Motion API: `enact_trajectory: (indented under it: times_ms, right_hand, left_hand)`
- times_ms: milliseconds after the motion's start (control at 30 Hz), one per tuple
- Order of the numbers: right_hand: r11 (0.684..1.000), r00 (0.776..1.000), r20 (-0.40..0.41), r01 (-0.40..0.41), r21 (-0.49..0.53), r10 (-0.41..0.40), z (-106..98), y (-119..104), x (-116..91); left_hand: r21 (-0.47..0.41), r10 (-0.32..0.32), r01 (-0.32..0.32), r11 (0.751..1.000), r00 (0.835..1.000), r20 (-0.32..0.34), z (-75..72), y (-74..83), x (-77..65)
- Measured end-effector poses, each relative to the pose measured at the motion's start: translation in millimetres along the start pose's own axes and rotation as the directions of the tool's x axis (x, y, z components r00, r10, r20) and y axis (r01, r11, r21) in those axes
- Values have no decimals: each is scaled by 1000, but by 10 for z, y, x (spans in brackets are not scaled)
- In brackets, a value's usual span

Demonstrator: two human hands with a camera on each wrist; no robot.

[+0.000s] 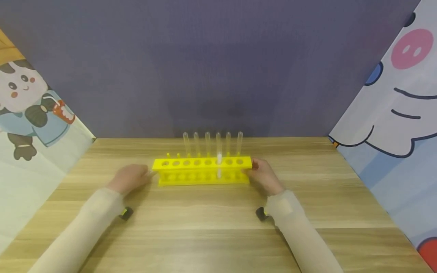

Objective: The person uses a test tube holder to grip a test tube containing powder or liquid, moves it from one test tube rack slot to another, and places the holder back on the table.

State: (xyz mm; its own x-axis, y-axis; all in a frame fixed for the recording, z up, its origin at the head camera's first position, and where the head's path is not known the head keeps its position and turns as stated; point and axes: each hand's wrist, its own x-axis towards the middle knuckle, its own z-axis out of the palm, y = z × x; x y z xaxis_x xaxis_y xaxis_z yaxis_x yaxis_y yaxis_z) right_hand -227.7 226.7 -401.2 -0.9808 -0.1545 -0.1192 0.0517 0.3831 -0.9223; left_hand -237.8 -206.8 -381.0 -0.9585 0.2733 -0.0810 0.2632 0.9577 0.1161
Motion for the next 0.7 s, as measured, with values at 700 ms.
enact_trajectory:
  times_ms: [700]
  right_hand:
    - [999, 1000, 5, 21, 32, -21, -7, -13, 16]
  left_hand:
    - [-98, 33, -58, 993, 970, -242, -40, -127, -24]
